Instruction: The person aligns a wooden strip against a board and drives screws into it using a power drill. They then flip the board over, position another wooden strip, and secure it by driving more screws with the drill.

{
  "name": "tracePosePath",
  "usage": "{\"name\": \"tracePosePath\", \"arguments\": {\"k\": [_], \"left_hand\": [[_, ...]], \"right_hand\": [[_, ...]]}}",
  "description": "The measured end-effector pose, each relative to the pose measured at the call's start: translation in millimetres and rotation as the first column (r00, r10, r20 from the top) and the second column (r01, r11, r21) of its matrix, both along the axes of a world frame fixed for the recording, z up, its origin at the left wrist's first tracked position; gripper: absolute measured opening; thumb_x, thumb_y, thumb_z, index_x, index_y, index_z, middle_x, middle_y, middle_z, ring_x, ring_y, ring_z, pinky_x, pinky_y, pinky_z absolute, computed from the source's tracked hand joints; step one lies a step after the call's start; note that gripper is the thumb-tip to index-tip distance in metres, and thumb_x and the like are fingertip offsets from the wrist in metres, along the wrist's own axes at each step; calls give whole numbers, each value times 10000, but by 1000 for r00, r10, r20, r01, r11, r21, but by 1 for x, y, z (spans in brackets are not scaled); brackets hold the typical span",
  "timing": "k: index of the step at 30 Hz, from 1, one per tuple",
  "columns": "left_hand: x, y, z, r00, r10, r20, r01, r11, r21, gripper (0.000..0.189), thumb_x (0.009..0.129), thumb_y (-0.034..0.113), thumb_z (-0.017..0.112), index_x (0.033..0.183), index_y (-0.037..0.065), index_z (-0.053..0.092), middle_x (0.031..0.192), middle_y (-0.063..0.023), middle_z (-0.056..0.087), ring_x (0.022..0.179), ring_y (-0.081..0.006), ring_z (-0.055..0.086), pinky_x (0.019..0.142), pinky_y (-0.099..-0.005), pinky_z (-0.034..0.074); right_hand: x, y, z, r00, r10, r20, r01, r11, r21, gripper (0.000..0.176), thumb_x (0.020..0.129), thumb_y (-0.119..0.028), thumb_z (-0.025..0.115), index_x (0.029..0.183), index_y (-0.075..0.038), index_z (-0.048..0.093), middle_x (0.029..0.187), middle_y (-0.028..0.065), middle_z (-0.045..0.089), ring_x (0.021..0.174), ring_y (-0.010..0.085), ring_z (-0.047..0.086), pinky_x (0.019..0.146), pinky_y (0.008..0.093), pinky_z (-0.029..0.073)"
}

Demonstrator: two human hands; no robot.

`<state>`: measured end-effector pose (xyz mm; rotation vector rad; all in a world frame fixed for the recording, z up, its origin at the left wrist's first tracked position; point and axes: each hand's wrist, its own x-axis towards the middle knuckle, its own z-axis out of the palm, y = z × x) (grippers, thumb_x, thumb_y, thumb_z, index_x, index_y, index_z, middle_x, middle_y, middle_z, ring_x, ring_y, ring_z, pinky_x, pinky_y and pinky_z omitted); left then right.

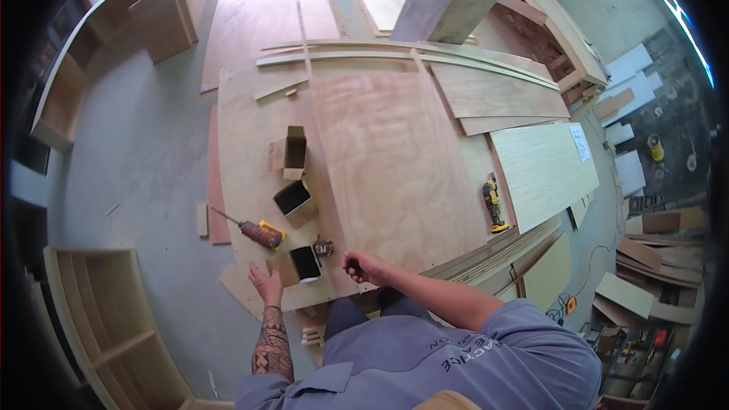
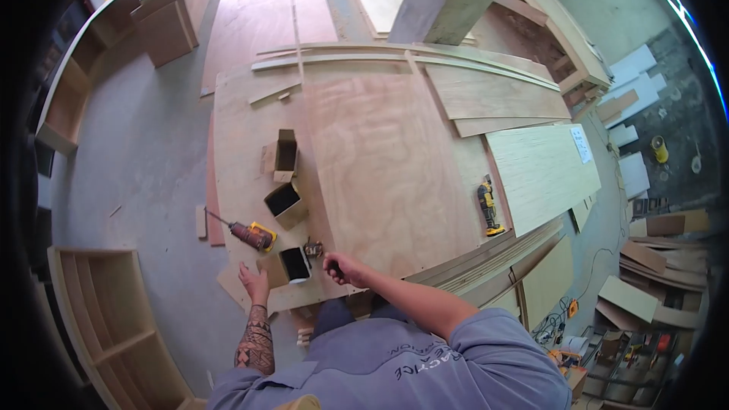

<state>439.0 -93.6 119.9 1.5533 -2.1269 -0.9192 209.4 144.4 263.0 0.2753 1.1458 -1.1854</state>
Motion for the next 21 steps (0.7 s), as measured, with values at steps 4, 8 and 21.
{"name": "tracePosePath", "arguments": {"k": [4, 8, 21], "left_hand": [[-50, -36, -35, 926, -326, -188, 318, 945, -70, 782, 813, 199, 853, 1436, -24, 436, 1292, -201, 615, 1207, -394, 623, 1081, -466, 487], [-99, -51, -53, 905, 153, -396, 12, 923, 384, 621, 869, 206, 805, 1375, -2, 513, 1274, -158, 666, 1139, -284, 677, 1044, -397, 507], [-88, -7, 139, 744, -410, -529, 567, 805, 174, 284, 994, 244, 743, 1194, 51, 681, 995, -23, 704, 869, -131, 674, 772, -315, 556]], "right_hand": [[-10, 34, 4, 990, -138, -18, 135, 984, -115, 142, 1018, -188, 527, 974, -88, 617, 782, 0, 573, 659, 124, 545, 598, 277, 445], [-20, 57, 30, 935, -354, -18, 350, 930, -116, 97, 989, -39, 601, 1082, -41, 628, 968, 85, 708, 872, 200, 717, 819, 344, 621], [-107, 84, 49, 593, -784, 184, 775, 493, -395, 84, 1031, -120, 673, 1086, -76, 718, 1036, 62, 765, 982, 189, 745, 912, 339, 641]]}}
